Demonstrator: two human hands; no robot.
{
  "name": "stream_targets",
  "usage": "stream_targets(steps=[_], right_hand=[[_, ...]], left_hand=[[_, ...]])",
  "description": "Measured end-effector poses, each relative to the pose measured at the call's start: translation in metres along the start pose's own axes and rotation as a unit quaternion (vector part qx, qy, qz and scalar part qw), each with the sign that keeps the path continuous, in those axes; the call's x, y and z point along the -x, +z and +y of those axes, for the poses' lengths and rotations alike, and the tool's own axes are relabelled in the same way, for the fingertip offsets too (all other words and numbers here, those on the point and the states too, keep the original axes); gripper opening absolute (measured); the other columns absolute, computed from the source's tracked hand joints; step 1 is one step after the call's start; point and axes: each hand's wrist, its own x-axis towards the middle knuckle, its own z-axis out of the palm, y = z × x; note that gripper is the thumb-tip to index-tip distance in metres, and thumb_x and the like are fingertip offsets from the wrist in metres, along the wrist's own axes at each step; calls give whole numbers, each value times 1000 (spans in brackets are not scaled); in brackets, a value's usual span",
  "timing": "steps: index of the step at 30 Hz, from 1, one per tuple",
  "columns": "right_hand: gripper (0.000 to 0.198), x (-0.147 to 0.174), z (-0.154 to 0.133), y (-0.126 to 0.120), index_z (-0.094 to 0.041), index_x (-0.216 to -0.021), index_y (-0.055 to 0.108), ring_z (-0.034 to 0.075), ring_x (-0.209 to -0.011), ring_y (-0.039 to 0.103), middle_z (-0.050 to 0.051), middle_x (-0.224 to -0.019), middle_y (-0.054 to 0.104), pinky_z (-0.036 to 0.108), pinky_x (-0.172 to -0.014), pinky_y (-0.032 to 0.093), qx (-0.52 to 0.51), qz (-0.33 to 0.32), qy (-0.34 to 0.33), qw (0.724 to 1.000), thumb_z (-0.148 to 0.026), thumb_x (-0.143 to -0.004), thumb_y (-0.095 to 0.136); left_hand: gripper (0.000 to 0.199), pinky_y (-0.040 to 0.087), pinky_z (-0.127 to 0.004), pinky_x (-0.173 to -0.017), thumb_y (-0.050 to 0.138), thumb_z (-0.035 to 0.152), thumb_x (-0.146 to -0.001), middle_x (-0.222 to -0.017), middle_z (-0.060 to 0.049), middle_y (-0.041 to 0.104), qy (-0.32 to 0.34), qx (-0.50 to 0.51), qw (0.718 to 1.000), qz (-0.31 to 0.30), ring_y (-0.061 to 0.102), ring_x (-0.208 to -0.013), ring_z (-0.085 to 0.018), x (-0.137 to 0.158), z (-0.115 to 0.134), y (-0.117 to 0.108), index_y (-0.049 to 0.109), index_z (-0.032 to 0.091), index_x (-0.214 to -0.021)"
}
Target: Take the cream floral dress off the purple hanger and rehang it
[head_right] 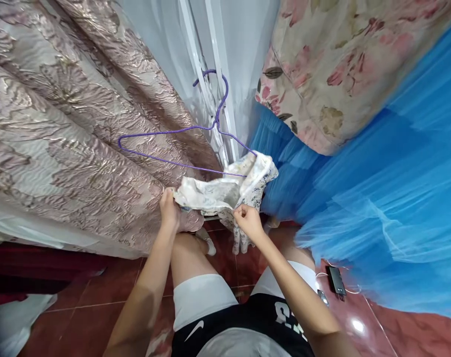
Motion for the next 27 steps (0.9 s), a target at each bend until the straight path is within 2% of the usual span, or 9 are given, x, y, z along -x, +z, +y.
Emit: stream_targets(steps=[3, 5, 7, 10, 13, 17, 20, 23, 27], right_hand=[[16, 4, 7, -7, -20, -77, 67, 22, -69, 63, 5, -75, 71, 34, -70, 48, 39, -14, -10, 999, -35, -74, 71], [38, 7, 1, -10, -20, -103, 70, 26, -92, 65, 9, -107, 73, 38, -86, 50, 38, -53, -60, 996, -36, -70, 80], [54, 11, -10, -11, -19, -117, 65, 27, -104, 63, 10, -121, 68, 40, -95, 48, -9, -130, -108, 986, -39, -71, 83], [36, 16, -29, -14, -16, -103, 65, 22, -87, 62, 5, -98, 69, 34, -83, 50, -108, -218, -88, 966, -42, -80, 76], [31, 21, -42, -27, -16, -80, 60, 15, -66, 53, 0, -72, 59, 28, -65, 45, -142, -238, -30, 960, -45, -87, 67], [27, 31, -58, -63, -17, -82, 64, 17, -71, 57, 2, -78, 64, 29, -70, 48, -130, -186, -52, 973, -43, -90, 67], [23, 37, -71, -97, -18, -82, 67, 17, -72, 60, 3, -79, 67, 28, -68, 49, -81, -109, -106, 985, -38, -92, 66], [18, 34, -77, -131, -19, -82, 68, 17, -66, 59, 2, -75, 66, 26, -62, 47, -7, -21, -169, 985, -34, -91, 67], [16, 0, -73, -154, -20, -78, 68, 17, -65, 57, 1, -72, 64, 28, -61, 47, 65, 67, -223, 970, -31, -89, 68]], left_hand=[[48, 45, -24, -63, 61, 67, -92, -76, 0, 54, 27, -34, 993, -109, 52, -68, -15, 37, 14, 18, 58, 20, -82], [41, 49, -29, -78, 55, 59, -99, -87, -4, 60, 90, -107, 971, -195, 58, -84, -19, 60, 29, 35, 62, 21, -85], [37, 48, -33, -90, 51, 52, -103, -97, -7, 62, 133, -154, 939, -277, 59, -97, -22, 79, 42, 54, 63, 20, -86], [34, 48, -31, -83, 45, 47, -106, -89, -4, 59, 98, -159, 914, -359, 58, -86, -20, 95, 51, 74, 60, 20, -90], [29, 48, -29, -80, 47, 49, -105, -90, -2, 56, 22, -116, 909, -399, 56, -83, -18, 101, 43, 75, 56, 22, -101], [38, 50, -34, -95, 63, 50, -97, -113, -7, 63, -97, -72, 848, -515, 61, -105, -23, 113, 13, 54, 55, 22, -121], [32, 52, -36, -89, 64, 47, -95, -98, -7, 70, -159, -143, 794, -569, 65, -93, -24, 121, -10, 33, 67, 16, -104], [32, 52, -35, -85, 62, 45, -95, -93, -7, 72, -116, -216, 806, -539, 65, -88, -25, 109, -16, 9, 71, 15, -90], [25, 50, -35, -87, 64, 41, -90, -97, -8, 71, -21, -268, 839, -474, 65, -93, -25, 62, 14, -22, 69, 17, -85]])
